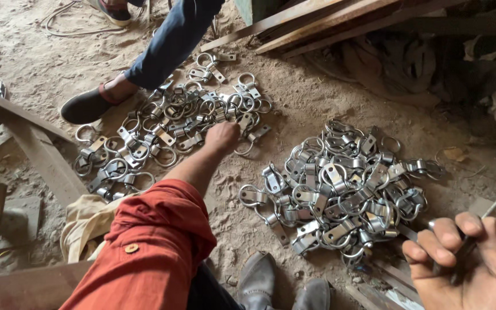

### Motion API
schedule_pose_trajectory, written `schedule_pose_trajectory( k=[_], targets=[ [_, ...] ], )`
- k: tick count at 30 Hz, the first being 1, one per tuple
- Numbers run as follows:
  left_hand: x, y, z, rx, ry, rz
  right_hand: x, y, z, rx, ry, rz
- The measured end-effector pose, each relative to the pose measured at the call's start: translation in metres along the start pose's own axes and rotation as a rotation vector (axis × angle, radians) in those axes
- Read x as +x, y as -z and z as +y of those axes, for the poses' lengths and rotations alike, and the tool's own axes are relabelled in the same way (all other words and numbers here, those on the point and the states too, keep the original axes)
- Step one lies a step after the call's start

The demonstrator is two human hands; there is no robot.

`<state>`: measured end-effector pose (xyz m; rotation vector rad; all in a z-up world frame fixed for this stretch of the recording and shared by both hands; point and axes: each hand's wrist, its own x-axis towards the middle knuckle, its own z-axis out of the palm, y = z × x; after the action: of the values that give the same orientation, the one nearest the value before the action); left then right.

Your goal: The person sits on the ground and uses a wrench to tighten bolts on metal shackles. They pick up individual shackles from a pile, secure them with the wrench, and place them back down.

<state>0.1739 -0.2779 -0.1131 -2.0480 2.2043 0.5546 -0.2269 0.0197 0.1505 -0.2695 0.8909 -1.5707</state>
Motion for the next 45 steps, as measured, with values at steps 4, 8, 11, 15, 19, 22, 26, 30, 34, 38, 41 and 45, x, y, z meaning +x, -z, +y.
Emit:
schedule_pose_trajectory(
  k=[4,8,11,15,19,22,26,30,34,38,41,45],
  targets=[
    [0.015,-0.024,-0.047,0.014,0.001,0.146,0.010,0.011,0.009,-0.051,-0.007,0.029],
    [0.018,-0.052,-0.065,0.003,0.104,0.025,0.021,0.023,0.021,-0.079,0.000,0.015],
    [0.011,-0.062,-0.066,-0.068,0.162,-0.059,0.031,0.039,0.031,-0.105,-0.026,-0.002],
    [0.021,-0.084,-0.071,-0.103,0.195,-0.038,0.054,0.065,0.034,-0.122,-0.116,-0.070],
    [0.037,-0.103,-0.081,-0.173,0.150,0.078,0.066,0.080,0.041,-0.151,-0.163,-0.016],
    [0.045,-0.095,-0.084,-0.400,0.262,0.051,0.070,0.081,0.044,-0.079,-0.187,-0.083],
    [0.046,-0.043,-0.086,-0.606,0.584,0.064,0.056,0.065,0.038,-0.128,-0.176,-0.068],
    [0.031,0.031,-0.089,-0.378,0.568,0.197,0.030,0.023,0.036,-0.222,-0.116,0.042],
    [-0.005,0.111,-0.054,-0.358,0.415,0.123,0.014,-0.015,0.034,-0.148,-0.086,0.000],
    [-0.062,0.174,-0.006,-0.477,0.228,0.179,-0.006,-0.055,0.042,-0.266,-0.027,-0.074],
    [-0.103,0.191,0.028,-0.668,-0.102,0.409,-0.020,-0.081,0.050,-0.348,-0.126,0.053],
    [-0.159,0.205,0.075,-1.144,-0.313,0.517,-0.041,-0.093,0.053,-0.486,-0.231,-0.010]
  ],
)
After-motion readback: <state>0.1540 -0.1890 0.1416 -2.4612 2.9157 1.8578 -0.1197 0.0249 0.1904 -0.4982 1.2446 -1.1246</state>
